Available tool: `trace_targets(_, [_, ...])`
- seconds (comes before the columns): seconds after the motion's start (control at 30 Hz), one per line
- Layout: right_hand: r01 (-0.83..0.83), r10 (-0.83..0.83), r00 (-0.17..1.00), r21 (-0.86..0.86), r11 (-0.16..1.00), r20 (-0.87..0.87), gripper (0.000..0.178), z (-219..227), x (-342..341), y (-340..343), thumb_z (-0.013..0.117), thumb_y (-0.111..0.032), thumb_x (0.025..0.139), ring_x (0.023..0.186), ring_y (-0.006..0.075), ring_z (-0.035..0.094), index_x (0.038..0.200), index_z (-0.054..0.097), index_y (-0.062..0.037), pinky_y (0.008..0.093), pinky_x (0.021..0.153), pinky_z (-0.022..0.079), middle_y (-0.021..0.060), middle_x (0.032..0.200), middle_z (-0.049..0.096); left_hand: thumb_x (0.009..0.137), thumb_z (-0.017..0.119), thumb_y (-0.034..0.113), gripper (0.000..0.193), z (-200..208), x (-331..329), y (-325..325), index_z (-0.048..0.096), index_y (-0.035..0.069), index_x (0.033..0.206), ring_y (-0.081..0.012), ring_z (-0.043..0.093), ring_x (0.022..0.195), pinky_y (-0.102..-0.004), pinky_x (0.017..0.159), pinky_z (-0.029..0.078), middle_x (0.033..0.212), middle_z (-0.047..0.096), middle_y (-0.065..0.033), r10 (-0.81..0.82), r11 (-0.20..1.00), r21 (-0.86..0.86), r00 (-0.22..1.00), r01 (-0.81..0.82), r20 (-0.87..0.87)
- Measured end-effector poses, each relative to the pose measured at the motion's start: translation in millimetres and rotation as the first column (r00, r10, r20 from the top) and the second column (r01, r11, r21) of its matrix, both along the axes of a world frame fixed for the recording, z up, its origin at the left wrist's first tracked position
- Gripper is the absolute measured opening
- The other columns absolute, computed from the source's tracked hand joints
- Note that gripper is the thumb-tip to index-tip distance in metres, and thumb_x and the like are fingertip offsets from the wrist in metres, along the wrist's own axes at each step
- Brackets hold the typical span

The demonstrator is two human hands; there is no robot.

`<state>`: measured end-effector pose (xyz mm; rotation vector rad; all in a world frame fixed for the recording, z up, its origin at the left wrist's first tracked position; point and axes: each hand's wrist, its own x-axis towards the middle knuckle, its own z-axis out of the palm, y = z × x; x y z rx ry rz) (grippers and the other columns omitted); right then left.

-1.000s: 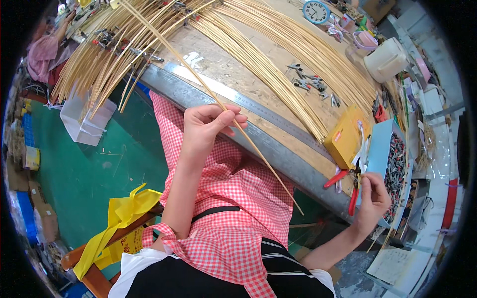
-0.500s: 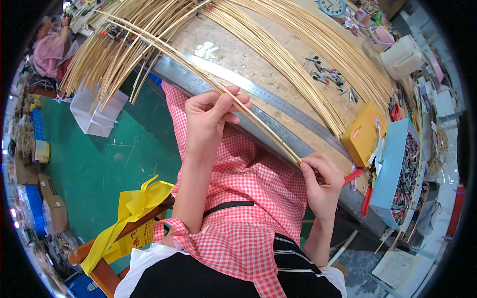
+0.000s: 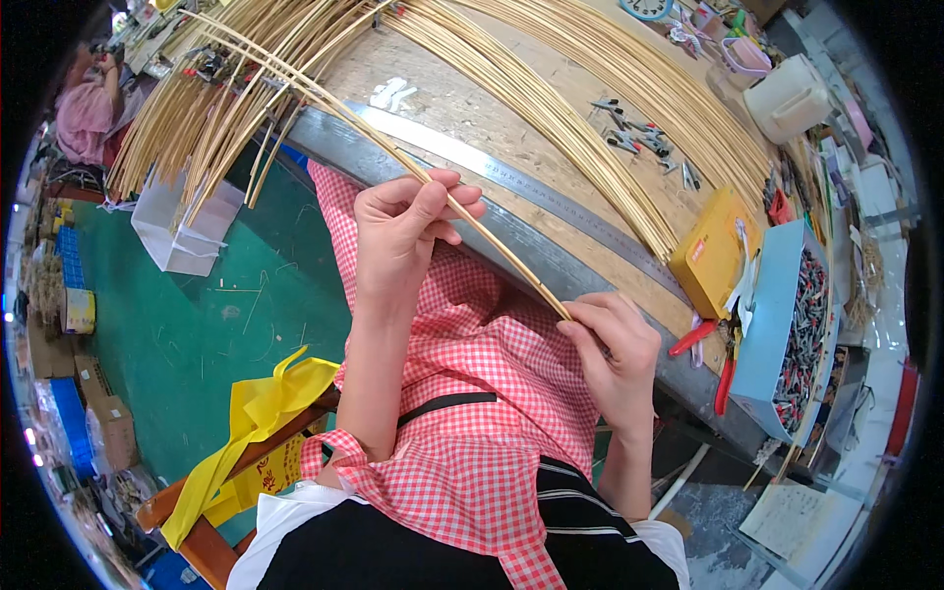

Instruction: The person repeatedly picks up thin bamboo sticks from a pile on a workbench, aligns them, and secures them with small metal clips using pliers. The person then places the assembled sticks back onto the workbench. Other workers are visible in the background performing similar tasks.

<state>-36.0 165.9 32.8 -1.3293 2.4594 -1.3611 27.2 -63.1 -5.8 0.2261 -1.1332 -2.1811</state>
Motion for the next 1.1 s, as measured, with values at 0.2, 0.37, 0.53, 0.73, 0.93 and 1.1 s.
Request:
trace_targets(0.2, [-0.052,0.052,0.999,0.065,0.997,0.001,0.008,1,-1,-2,0.068,-0.001,0.077,0.074,0.0292,0.060,0.084,0.065,0.0024,0.0357,0.065,0.047,0.0132,0.079,0.062,0.091,0.063,0.008,0.018,0,1,1,0.066,-0.009,0.096,-0.0259,0.072,0.076,-0.0239,0.055,0.057,0.086,0.070,-0.0197,-0.003,1.000,-0.010,1.000,0.003,0.008])
trace_targets(0.37, [-0.061,0.053,0.993,0.080,0.995,0.101,0.007,1,-3,0,0.066,-0.002,0.078,0.071,0.0299,0.061,0.083,0.064,0.0031,0.0362,0.063,0.047,0.0146,0.076,0.062,0.090,0.063,0.008,0.017,2,0,0,0.066,-0.009,0.093,-0.0256,0.072,0.076,-0.0241,0.054,0.057,0.085,0.070,-0.0191,-0.019,1.000,-0.015,1.000,0.019,0.017])
trace_targets(0.53, [-0.106,0.068,0.961,0.134,0.985,0.266,0.007,-1,-3,0,0.067,-0.002,0.078,0.066,0.0311,0.062,0.082,0.065,0.0038,0.0360,0.061,0.048,0.0162,0.073,0.062,0.090,0.064,0.007,0.016,2,0,2,0.067,-0.008,0.092,-0.0236,0.071,0.073,-0.0241,0.055,0.056,0.085,0.070,-0.0179,-0.036,0.997,-0.064,0.999,0.038,0.032])
trace_targets(0.73, [-0.119,0.075,0.955,0.139,0.983,0.286,0.009,-7,-1,-3,0.068,-0.003,0.077,0.068,0.0316,0.064,0.082,0.066,0.0041,0.0350,0.061,0.049,0.0170,0.074,0.063,0.089,0.064,0.007,0.015,12,-1,10,0.067,-0.007,0.092,-0.0222,0.071,0.072,-0.0242,0.057,0.056,0.085,0.070,-0.0171,0.031,0.988,-0.157,0.983,-0.002,0.181])
trace_targets(0.93, [-0.187,0.138,0.915,0.096,0.978,0.379,0.009,2,-8,-5,0.069,-0.003,0.078,0.061,0.0249,0.062,0.082,0.067,0.0041,0.0310,0.057,0.047,0.0150,0.071,0.063,0.089,0.063,0.006,0.018,20,-2,14,0.067,-0.008,0.100,-0.0222,0.071,0.081,-0.0245,0.062,0.056,0.091,0.070,-0.0181,0.033,0.996,-0.088,0.998,-0.028,0.051])
trace_targets(1.1, [-0.095,0.134,0.900,-0.112,0.989,0.415,0.004,42,-32,-12,0.069,0.001,0.079,0.055,0.0079,0.055,0.082,0.070,0.0040,0.0239,0.049,0.041,0.0049,0.068,0.063,0.084,0.060,-0.004,0.023,36,0,29,0.066,-0.007,0.105,-0.0246,0.071,0.085,-0.0306,0.071,0.058,0.092,0.071,-0.0178,-0.082,0.940,-0.321,0.990,0.116,0.118])
